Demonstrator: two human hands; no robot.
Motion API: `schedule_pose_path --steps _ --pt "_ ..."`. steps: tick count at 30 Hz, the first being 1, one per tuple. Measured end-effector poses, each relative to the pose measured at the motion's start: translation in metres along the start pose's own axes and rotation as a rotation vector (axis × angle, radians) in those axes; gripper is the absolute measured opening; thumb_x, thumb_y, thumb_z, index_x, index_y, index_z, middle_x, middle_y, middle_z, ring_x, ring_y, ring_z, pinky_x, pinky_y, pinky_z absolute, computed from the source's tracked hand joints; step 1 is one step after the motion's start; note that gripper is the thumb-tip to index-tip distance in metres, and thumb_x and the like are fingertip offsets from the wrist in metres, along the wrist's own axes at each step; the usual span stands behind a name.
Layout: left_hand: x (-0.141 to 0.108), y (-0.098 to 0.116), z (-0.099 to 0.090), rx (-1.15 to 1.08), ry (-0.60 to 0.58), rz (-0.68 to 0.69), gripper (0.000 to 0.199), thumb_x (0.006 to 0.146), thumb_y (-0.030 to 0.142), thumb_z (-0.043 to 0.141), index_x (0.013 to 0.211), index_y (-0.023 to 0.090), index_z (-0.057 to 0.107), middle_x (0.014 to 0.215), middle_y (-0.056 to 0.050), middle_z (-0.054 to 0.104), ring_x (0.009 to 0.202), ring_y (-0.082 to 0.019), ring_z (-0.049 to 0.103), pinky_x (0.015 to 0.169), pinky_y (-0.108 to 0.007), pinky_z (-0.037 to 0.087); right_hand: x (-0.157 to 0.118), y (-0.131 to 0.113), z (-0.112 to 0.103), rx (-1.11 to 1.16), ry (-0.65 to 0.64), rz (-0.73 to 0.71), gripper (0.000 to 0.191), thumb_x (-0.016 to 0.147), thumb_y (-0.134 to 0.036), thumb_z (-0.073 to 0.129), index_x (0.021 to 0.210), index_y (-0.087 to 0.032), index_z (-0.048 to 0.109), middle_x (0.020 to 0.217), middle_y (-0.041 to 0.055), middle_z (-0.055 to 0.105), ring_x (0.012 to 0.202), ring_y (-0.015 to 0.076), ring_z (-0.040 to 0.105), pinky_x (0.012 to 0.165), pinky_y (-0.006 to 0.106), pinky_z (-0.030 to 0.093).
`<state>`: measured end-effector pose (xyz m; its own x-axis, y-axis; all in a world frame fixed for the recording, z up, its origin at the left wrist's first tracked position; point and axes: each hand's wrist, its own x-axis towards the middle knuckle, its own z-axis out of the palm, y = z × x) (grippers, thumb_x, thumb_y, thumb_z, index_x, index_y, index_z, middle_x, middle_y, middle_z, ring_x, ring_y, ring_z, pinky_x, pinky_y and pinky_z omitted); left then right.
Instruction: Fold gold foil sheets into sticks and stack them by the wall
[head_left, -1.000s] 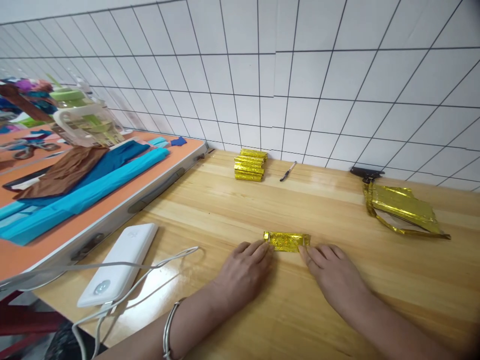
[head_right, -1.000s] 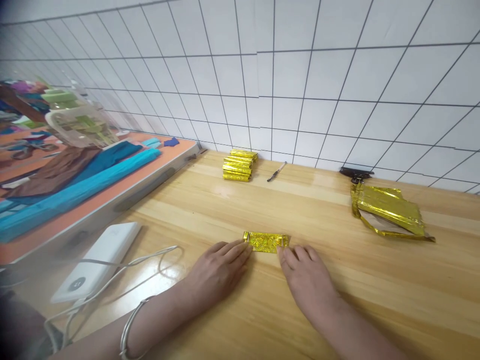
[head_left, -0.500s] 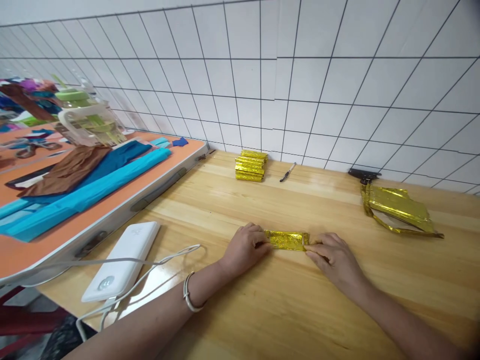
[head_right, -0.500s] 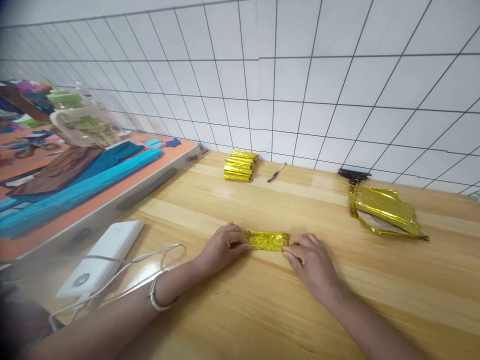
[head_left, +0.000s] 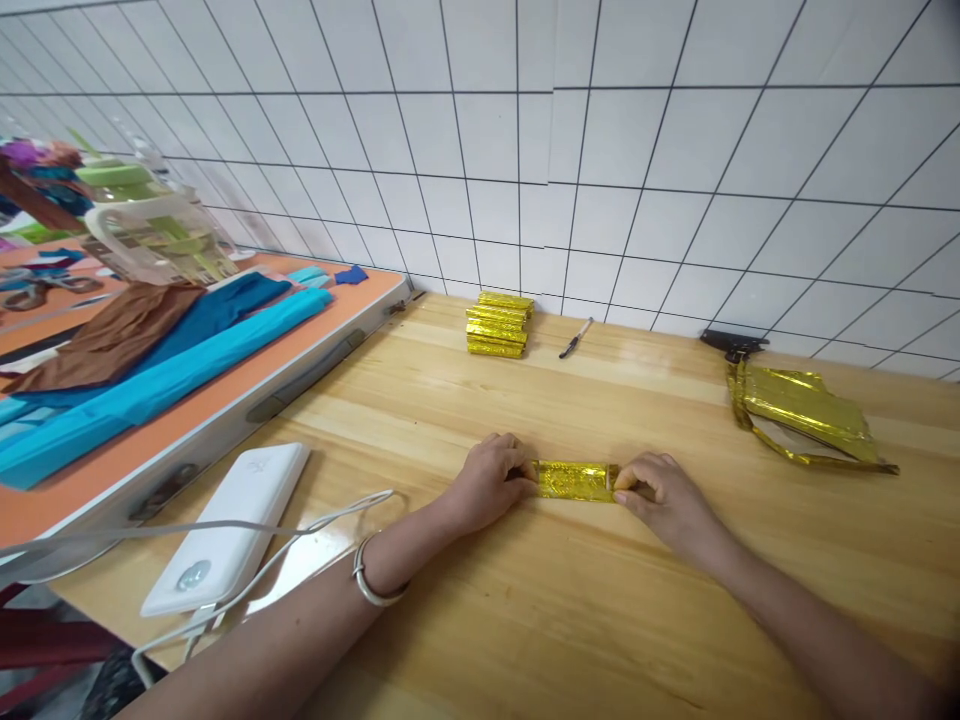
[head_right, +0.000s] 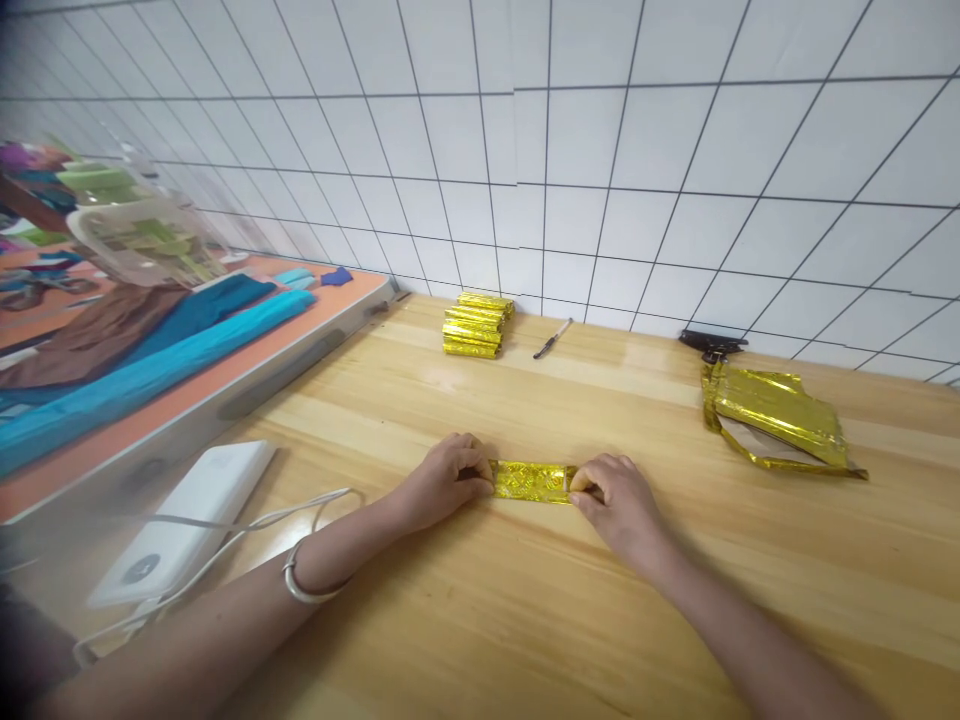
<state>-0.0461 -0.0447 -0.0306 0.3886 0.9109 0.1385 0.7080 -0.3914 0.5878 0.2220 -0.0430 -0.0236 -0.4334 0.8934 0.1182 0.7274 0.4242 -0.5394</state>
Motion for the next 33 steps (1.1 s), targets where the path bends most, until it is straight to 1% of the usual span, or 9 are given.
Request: schedule_pose_path --steps 3,8,13,18,22,25,28,31,33 --pt "0.003 -0.002 -0.003 0.038 -0.052 -0.027 0.008 0.073 0.026 0.065 0.07 0.018 0.061 0.08 -0.002 0.056 0.081 -0.016 0.051 0.074 -0.026 0.039 0.004 0.004 -0.003 -0.02 -0.051 0.072 0.006 0.075 -0.025 0.055 0.076 -0.02 0.055 0.08 0.0023 0.057 0.077 0.0176 0.051 0.069 0.03 0.038" --pt "0.015 -0.004 -0.009 0.169 -0.106 -0.151 0.031 0.061 0.037 0.072 0.076 0.018 0.053 0.087 -0.003 0.053 0.081 -0.018 0.05 0.069 -0.027 0.04 0.022 0.008 -0.019 -0.097 -0.238 0.112 0.035 0.069 -0.035 0.061 0.098 -0.019 0.047 0.101 0.0064 0.052 0.091 0.0202 0.051 0.074 0.03 0.04" --pt "0.037 0.0 -0.021 0.239 -0.301 -0.062 0.04 0.058 0.038 0.072 0.088 0.02 0.054 0.097 -0.004 0.049 0.089 -0.02 0.05 0.074 -0.028 0.041 0.049 -0.015 -0.039 -0.279 -0.488 0.121 0.039 0.066 -0.039 0.063 0.095 -0.021 0.047 0.096 0.0049 0.055 0.081 0.02 0.055 0.061 0.027 0.039" --pt "0.048 0.008 -0.028 0.278 -0.408 -0.004 0.043 0.056 0.04 0.073 0.09 0.021 0.055 0.099 -0.003 0.048 0.09 -0.019 0.05 0.075 -0.027 0.041 0.062 -0.029 -0.032 -0.396 -0.528 -0.019 0.038 0.059 -0.039 0.068 0.088 -0.021 0.05 0.093 0.0044 0.054 0.083 0.0208 0.054 0.057 0.025 0.035" --pt "0.046 0.01 -0.028 0.272 -0.396 -0.014 0.04 0.058 0.039 0.072 0.09 0.021 0.056 0.099 -0.002 0.048 0.092 -0.019 0.05 0.077 -0.026 0.04 0.062 -0.03 -0.018 -0.299 -0.511 -0.063 0.041 0.058 -0.046 0.069 0.085 -0.021 0.05 0.091 0.0041 0.055 0.081 0.0197 0.053 0.059 0.025 0.034" --pt "0.043 0.009 -0.028 0.29 -0.362 -0.012 0.038 0.058 0.039 0.072 0.088 0.02 0.056 0.096 -0.002 0.05 0.089 -0.018 0.051 0.073 -0.025 0.041 0.061 -0.031 -0.011 -0.242 -0.49 -0.011 0.041 0.057 -0.044 0.07 0.084 -0.021 0.051 0.088 0.003 0.058 0.078 0.0194 0.053 0.056 0.025 0.031" --pt "0.04 0.008 -0.031 0.374 -0.268 -0.014 0.048 0.054 0.049 0.074 0.088 0.019 0.055 0.093 -0.003 0.051 0.087 -0.02 0.052 0.072 -0.027 0.041 0.059 -0.029 -0.009 -0.195 -0.496 0.056 0.041 0.056 -0.044 0.071 0.086 -0.022 0.054 0.082 0.0016 0.061 0.072 0.0185 0.055 0.053 0.024 0.028" --pt "0.037 0.009 -0.032 0.472 -0.175 -0.027 0.054 0.054 0.057 0.072 0.088 0.018 0.054 0.089 -0.005 0.054 0.084 -0.022 0.054 0.071 -0.029 0.041 0.054 -0.026 -0.008 -0.133 -0.503 0.11 0.031 0.058 -0.041 0.07 0.078 -0.022 0.057 0.072 -0.0008 0.062 0.064 0.0163 0.055 0.05 0.023 0.027" --pt "0.036 0.013 -0.029 0.511 -0.15 -0.023 0.047 0.061 0.054 0.069 0.086 0.018 0.055 0.086 -0.005 0.055 0.079 -0.02 0.055 0.069 -0.028 0.041 0.049 -0.024 -0.009 -0.073 -0.495 0.153 0.022 0.06 -0.037 0.069 0.071 -0.022 0.058 0.065 -0.0024 0.062 0.06 0.0147 0.055 0.049 0.022 0.028"
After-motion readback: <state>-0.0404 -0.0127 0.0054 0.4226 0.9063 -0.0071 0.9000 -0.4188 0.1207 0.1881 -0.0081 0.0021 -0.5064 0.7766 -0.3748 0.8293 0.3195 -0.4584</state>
